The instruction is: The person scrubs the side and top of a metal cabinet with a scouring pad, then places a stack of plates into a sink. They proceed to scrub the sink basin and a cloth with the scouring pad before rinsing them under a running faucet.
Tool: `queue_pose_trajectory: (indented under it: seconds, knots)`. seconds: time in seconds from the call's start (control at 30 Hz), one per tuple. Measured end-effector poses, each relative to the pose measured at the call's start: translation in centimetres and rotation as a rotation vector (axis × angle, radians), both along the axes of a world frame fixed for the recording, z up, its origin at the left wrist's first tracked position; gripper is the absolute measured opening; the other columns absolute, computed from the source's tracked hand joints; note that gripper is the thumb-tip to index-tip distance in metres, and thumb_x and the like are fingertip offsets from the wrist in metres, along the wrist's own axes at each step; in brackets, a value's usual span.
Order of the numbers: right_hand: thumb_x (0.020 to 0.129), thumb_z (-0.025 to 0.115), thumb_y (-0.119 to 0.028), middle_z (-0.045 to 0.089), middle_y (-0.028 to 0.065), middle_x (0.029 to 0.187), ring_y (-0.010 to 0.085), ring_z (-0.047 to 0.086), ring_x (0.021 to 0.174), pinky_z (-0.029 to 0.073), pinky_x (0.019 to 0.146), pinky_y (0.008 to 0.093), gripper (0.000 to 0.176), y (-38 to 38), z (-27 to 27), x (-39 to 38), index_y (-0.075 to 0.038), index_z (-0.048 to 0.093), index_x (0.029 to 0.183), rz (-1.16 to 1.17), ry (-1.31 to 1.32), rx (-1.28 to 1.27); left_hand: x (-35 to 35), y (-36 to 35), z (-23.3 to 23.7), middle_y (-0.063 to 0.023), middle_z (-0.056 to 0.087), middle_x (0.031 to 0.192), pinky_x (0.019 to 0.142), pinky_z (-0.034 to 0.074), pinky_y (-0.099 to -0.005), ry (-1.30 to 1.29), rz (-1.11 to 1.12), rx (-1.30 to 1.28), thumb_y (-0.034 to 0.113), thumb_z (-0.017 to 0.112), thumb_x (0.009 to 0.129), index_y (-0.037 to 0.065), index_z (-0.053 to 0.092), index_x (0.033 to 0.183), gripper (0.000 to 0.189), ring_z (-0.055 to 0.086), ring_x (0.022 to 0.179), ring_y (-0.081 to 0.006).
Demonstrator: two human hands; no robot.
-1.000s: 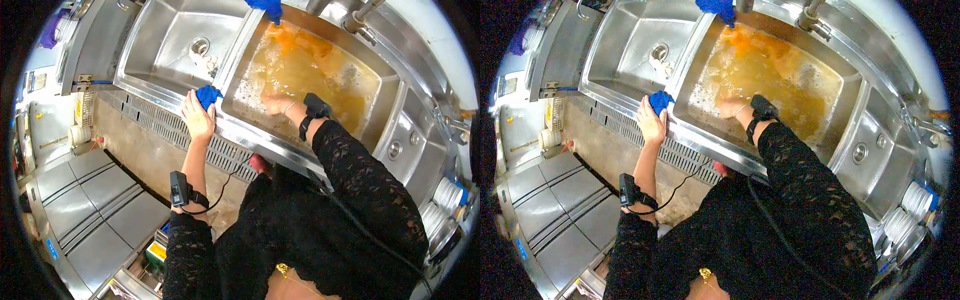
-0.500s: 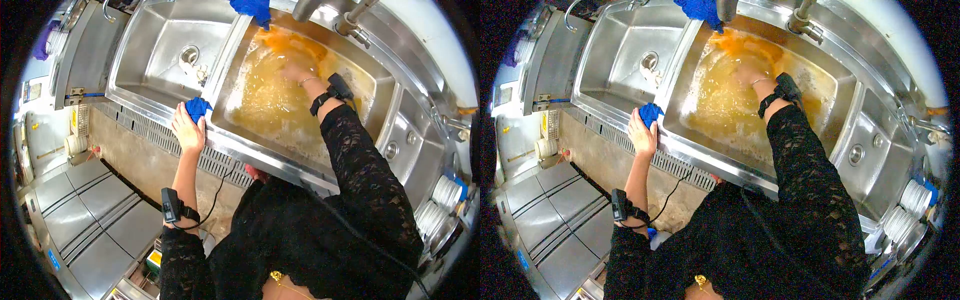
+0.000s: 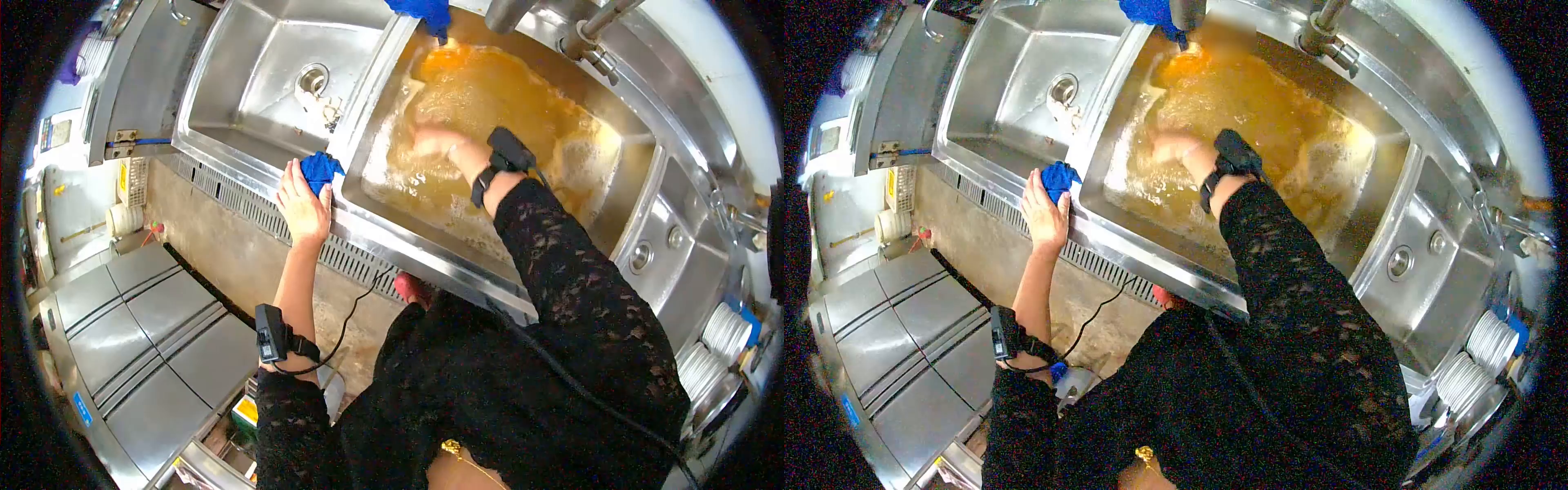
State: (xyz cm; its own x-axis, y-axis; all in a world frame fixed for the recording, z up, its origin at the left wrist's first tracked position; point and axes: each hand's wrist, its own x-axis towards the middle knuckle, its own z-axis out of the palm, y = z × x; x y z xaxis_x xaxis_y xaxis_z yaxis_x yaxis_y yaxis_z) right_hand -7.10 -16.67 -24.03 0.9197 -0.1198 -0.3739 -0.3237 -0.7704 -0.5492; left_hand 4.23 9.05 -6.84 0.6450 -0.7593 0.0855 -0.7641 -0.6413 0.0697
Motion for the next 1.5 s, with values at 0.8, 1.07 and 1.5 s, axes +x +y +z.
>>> queue_pose_trajectory:
  seconds: [0.8,1.07,1.5]
  knots:
    - [0.068,0.064,-0.022,0.058,0.0189,0.111,0.0353,0.052,0.111,0.041,0.09,0.0531,0.044,5.2,1.2,-25.1,-0.007,0.056,0.11,-0.133,0.406,-0.225,-8.5,2.0,1.4,-0.0149,0.049,0.12,0.096,0.032,-0.0483,0.235,-0.33,-0.343,0.006,0.055,0.072,0.005,0.044,0.128,0.057,0.049,0.105,-0.0315]
    - [0.074,0.063,-0.033,0.064,0.0152,0.085,0.0246,0.062,0.078,0.05,0.07,0.0392,0.034,6.9,8.5,-27.8,-0.005,0.063,0.093,-0.286,0.721,-0.405,-4.6,3.5,1.8,-0.0132,0.046,0.125,0.098,0.032,-0.0494,0.369,-0.659,-0.288,0.009,0.055,0.074,0.007,0.04,0.131,0.058,0.047,0.111,-0.0308]
    - [0.083,0.06,-0.033,0.063,0.0119,0.104,0.0268,0.062,0.088,0.052,0.073,0.0372,0.046,10.5,17.2,-18.5,-0.003,0.054,0.118,-1.442,0.125,0.593,11.2,4.8,1.6,-0.0122,0.053,0.115,0.085,0.039,-0.0425,0.296,-0.84,-0.398,0.001,0.048,0.075,0.007,0.046,0.126,0.051,0.05,0.102,-0.0315]
